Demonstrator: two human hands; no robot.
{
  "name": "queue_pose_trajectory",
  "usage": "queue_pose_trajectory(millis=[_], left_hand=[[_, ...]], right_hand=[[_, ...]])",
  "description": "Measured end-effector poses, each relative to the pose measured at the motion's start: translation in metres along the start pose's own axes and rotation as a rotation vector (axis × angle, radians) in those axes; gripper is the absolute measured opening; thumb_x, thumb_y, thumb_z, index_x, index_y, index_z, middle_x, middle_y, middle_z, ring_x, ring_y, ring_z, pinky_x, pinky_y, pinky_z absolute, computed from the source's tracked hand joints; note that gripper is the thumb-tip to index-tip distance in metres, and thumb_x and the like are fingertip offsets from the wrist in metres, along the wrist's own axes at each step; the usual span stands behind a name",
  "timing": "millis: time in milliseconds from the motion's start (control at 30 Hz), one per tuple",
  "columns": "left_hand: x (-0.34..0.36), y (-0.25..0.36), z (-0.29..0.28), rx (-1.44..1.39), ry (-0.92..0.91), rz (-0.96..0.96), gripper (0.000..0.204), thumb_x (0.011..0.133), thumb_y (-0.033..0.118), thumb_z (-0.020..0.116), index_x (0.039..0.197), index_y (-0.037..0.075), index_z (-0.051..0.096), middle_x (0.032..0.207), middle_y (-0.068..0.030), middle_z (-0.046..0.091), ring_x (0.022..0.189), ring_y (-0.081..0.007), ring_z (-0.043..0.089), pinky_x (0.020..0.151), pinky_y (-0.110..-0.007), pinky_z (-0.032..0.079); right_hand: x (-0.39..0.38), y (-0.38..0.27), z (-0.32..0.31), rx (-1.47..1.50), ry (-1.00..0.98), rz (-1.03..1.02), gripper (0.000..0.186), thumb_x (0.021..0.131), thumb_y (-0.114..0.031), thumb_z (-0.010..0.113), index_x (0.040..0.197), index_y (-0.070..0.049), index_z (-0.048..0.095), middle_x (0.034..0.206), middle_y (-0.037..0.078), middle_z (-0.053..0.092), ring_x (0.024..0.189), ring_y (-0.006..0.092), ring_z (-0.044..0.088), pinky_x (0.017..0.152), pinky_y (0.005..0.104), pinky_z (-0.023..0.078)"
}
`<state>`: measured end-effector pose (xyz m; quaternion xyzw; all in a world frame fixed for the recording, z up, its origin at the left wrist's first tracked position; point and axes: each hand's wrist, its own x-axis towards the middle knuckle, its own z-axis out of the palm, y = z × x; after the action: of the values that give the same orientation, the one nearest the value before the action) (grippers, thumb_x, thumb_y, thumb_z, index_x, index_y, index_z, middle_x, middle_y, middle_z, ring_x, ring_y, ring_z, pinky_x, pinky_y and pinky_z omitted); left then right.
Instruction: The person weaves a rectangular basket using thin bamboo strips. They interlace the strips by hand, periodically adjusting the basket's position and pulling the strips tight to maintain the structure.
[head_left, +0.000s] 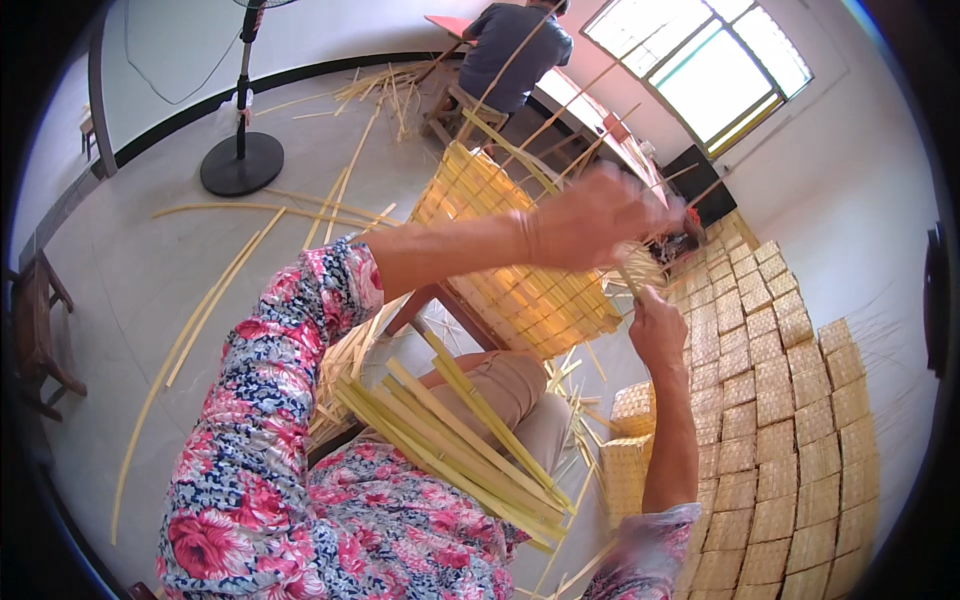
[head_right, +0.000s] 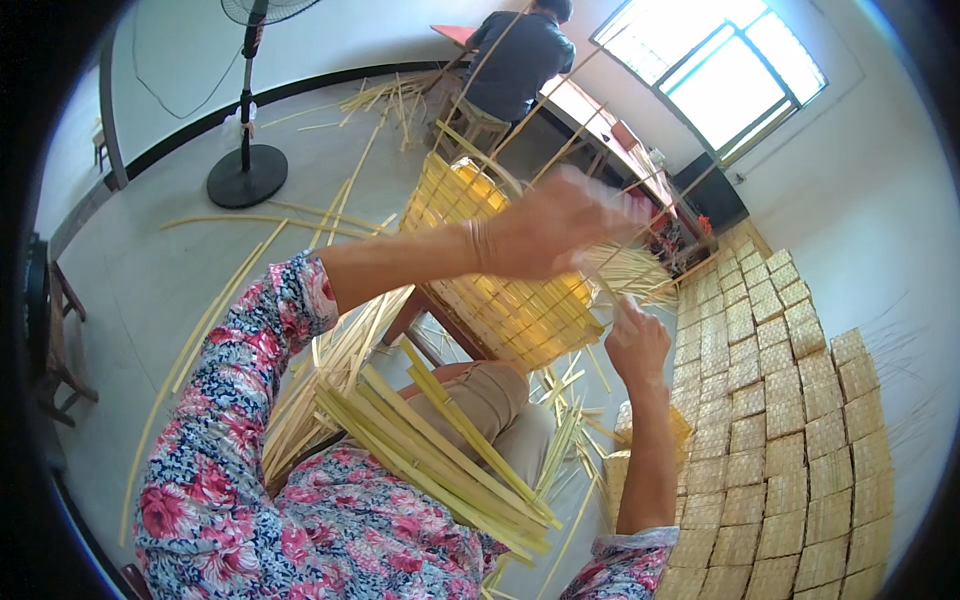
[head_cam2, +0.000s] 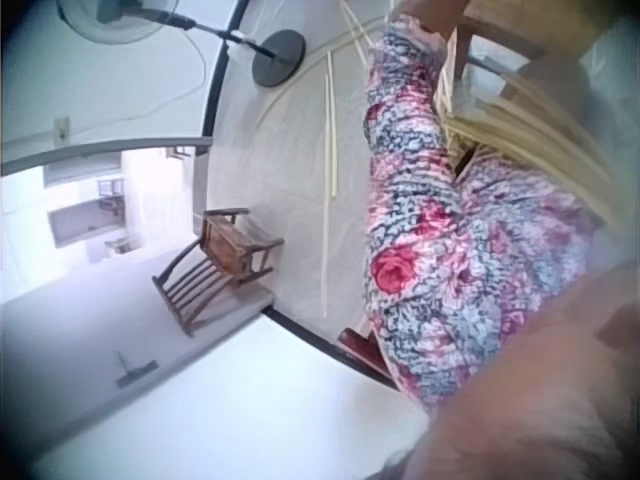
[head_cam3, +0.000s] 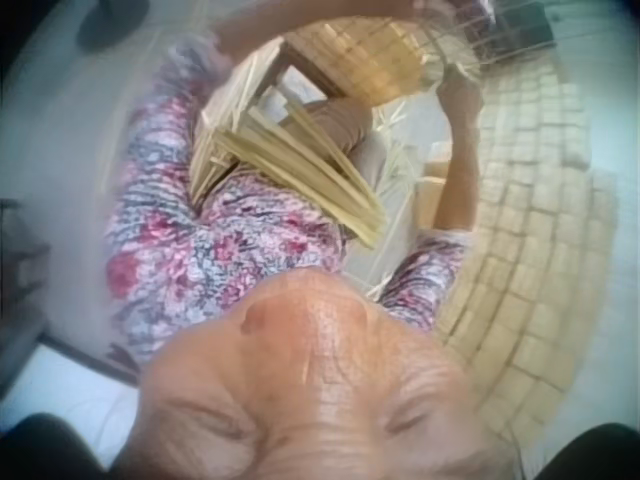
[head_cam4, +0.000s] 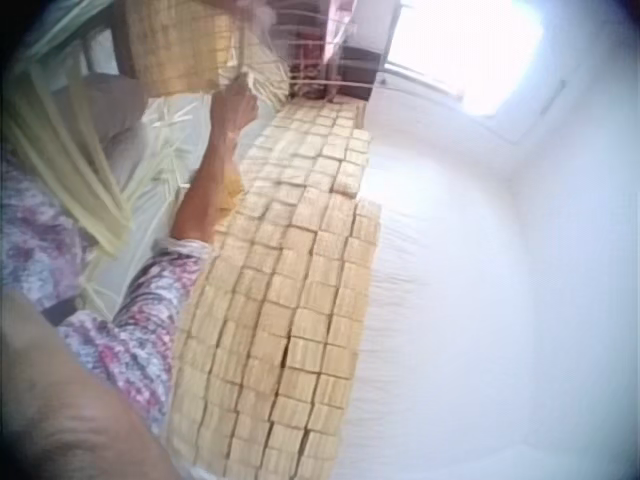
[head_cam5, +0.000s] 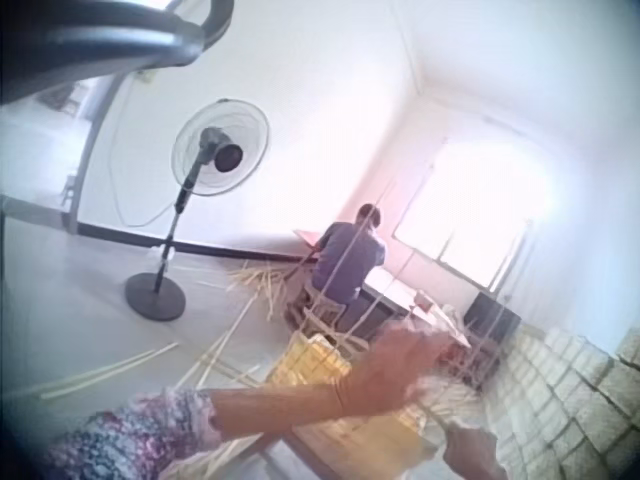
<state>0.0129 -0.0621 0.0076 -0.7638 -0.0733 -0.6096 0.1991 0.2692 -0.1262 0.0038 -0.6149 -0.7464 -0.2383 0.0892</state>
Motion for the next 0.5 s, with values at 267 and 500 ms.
queue_pose_trajectory(millis=[267, 500], left_hand=[[-0.017, -0.063, -0.067, 0.135, 0.429, -0.518, 0.037, 0.083, 0.014, 0.071, 0.117, 0.007, 0.058, 0.101, -0.0122, 0.065, 0.079, -0.0237, 0.062, 0.072, -0.036, 0.05], [-0.092, -0.02, 0.033, -0.3, -0.098, -0.969, 0.027, 0.09, 0.011, 0.065, 0.114, -0.002, 0.067, 0.096, -0.0165, 0.071, 0.071, -0.0175, 0.07, 0.06, -0.031, 0.053]], right_hand=[[0.008, 0.005, -0.001, 0.154, 0.119, 0.045, 0.01, 0.093, -0.018, 0.053, 0.094, -0.01, 0.058, 0.076, 0.021, 0.066, 0.077, 0.0428, 0.064, 0.065, 0.0524, 0.048], [0.005, 0.014, -0.017, 0.25, 0.111, 0.104, 0.027, 0.092, -0.011, 0.057, 0.117, -0.019, 0.064, 0.069, 0.019, 0.063, 0.067, 0.0394, 0.064, 0.059, 0.0479, 0.046]])
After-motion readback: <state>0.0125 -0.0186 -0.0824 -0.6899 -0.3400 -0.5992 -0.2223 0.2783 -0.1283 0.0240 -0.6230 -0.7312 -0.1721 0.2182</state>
